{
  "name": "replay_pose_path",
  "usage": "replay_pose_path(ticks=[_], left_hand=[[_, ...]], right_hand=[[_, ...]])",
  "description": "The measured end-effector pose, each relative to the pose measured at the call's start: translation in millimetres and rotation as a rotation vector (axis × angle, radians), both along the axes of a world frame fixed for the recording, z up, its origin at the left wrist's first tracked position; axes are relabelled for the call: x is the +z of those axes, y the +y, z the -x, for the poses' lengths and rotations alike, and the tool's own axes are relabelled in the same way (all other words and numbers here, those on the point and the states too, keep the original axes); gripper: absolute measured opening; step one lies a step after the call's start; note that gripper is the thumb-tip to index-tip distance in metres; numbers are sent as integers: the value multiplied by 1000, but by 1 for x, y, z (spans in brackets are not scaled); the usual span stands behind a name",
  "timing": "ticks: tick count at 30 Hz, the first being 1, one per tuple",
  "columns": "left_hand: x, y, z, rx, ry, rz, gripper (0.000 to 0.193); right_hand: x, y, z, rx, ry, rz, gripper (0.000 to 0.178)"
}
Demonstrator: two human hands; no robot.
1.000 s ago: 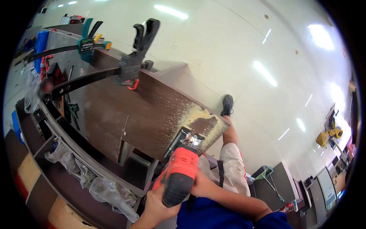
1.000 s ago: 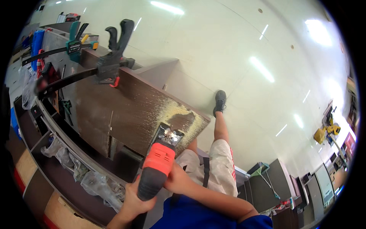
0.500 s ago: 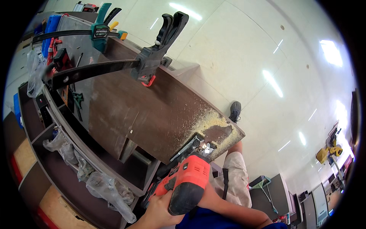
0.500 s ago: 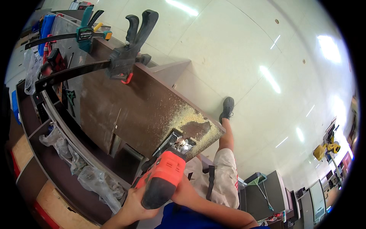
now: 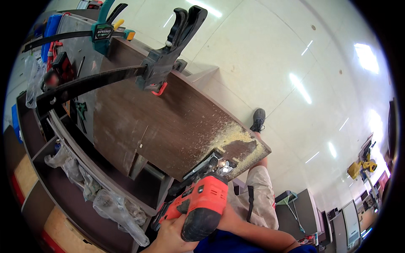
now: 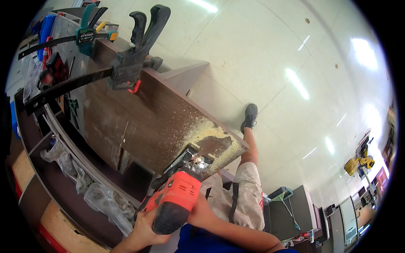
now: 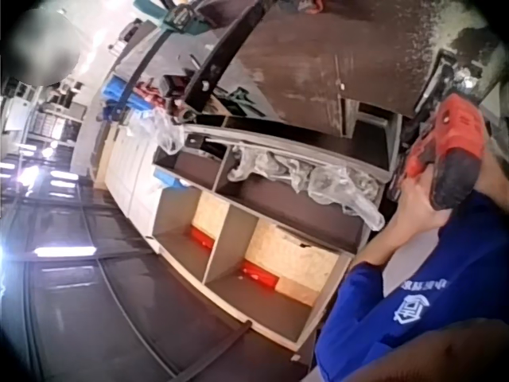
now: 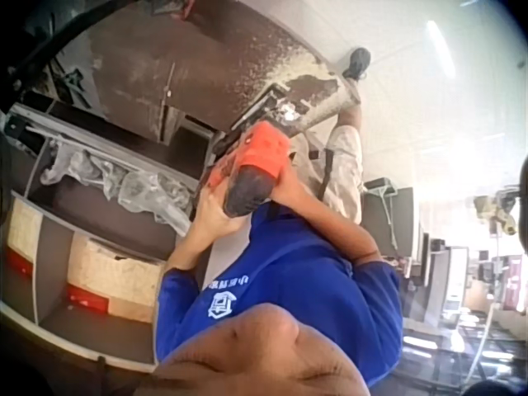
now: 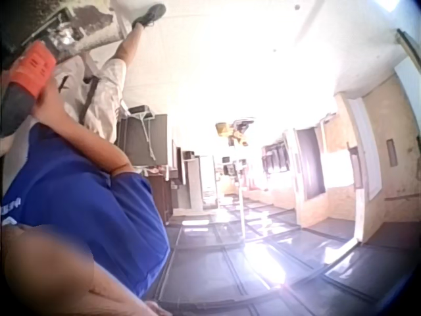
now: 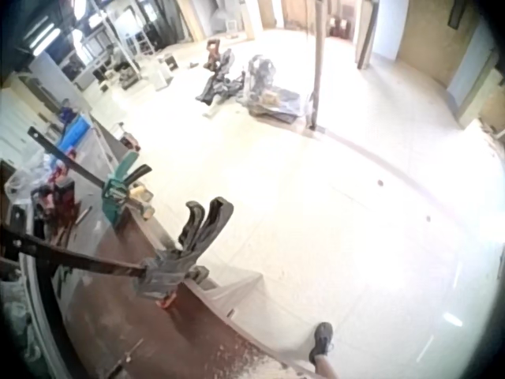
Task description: The person uses a jigsaw to cut a rectangular piece of wood clamped to a workbench. They guide the tool along a marked line, producing sawdust as the cut progresses.
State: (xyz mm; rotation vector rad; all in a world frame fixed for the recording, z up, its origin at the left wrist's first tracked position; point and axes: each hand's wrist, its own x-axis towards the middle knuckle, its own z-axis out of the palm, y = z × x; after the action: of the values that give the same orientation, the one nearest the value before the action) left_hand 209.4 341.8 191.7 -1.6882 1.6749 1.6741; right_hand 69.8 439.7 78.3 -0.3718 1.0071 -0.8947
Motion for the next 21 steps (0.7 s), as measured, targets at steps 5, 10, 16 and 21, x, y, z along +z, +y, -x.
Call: replay_pose_path(ticks=[5, 10, 16, 21], left_hand=[[-1, 0, 11, 59, 8, -12, 40], [3, 2, 12, 47, -12, -10, 35], [1, 6, 11, 46, -19, 33, 33], [0, 6, 11, 30, -11, 81, 33]], right_hand=[[-4, -8, 13, 11, 78, 70, 49], [1, -14, 13, -24, 94, 96, 50], [-8, -3, 10, 11, 134, 125, 51], [-5, -8, 13, 5, 120, 147, 53]])
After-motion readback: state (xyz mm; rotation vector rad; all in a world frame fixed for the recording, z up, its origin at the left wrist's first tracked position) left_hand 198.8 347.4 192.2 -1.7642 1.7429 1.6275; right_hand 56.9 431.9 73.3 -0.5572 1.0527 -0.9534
